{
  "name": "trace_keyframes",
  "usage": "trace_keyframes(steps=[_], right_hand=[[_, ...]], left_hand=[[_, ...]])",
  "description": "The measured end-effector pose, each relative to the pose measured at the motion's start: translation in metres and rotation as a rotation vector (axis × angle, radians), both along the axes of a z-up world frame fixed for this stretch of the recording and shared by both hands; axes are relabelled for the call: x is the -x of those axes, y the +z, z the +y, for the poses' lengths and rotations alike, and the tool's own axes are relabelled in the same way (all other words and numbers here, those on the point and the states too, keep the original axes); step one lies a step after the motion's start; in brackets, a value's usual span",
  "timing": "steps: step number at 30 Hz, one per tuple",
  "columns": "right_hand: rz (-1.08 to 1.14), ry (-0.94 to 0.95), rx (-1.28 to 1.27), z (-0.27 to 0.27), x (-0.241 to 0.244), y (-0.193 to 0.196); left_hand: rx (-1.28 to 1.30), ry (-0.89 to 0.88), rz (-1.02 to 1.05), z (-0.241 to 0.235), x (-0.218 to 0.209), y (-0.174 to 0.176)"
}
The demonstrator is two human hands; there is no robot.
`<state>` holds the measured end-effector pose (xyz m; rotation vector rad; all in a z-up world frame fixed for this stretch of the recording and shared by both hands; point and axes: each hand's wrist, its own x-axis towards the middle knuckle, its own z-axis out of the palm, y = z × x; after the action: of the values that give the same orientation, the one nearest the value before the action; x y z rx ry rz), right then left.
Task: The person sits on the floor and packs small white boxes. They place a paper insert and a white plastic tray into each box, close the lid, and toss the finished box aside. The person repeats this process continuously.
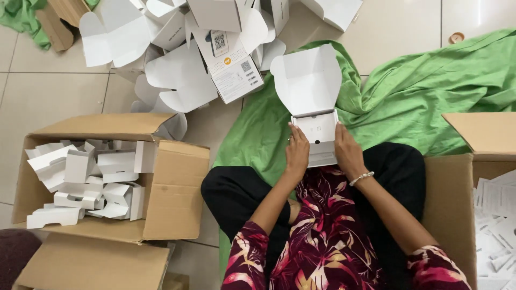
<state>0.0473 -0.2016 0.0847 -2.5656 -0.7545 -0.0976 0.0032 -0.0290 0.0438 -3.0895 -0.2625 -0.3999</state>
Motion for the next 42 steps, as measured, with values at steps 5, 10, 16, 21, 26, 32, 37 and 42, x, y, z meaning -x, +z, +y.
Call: trace_keyframes(steps=[5,10,16,21,26,32,37,42], right_hand=[[-0.324,-0.054,0.552,0.018,-0.004,-0.013],[-0.27,-0.068,0.67,0.031,-0.01,-0.036],[-0.052,-0.035,0.623,0.031,-0.031,0.009],[0.301,-0.188,0.332,0.042,-0.088,0.062],[0.084,-0.344,-0.044,0.052,-0.173,0.013],[0.214,-0.336,-0.096,0.043,-0.177,0.01],[0.07,-0.363,-0.308,0.007,-0.097,0.025],[0.012,-0.382,-0.413,0.005,-0.028,0.011]], left_hand=[[0.104,0.06,0.044,-0.005,0.002,0.017],[0.046,0.052,0.035,0.001,-0.001,0.007],[0.218,0.103,0.083,0.016,-0.013,0.059],[0.617,0.167,0.02,0.056,-0.05,0.047],[0.813,0.277,-0.405,0.083,-0.117,0.021],[0.822,0.235,-0.501,0.078,-0.115,0.032],[1.002,0.221,-0.482,0.045,-0.05,0.059],[0.983,0.081,-0.525,0.013,-0.004,0.024]])
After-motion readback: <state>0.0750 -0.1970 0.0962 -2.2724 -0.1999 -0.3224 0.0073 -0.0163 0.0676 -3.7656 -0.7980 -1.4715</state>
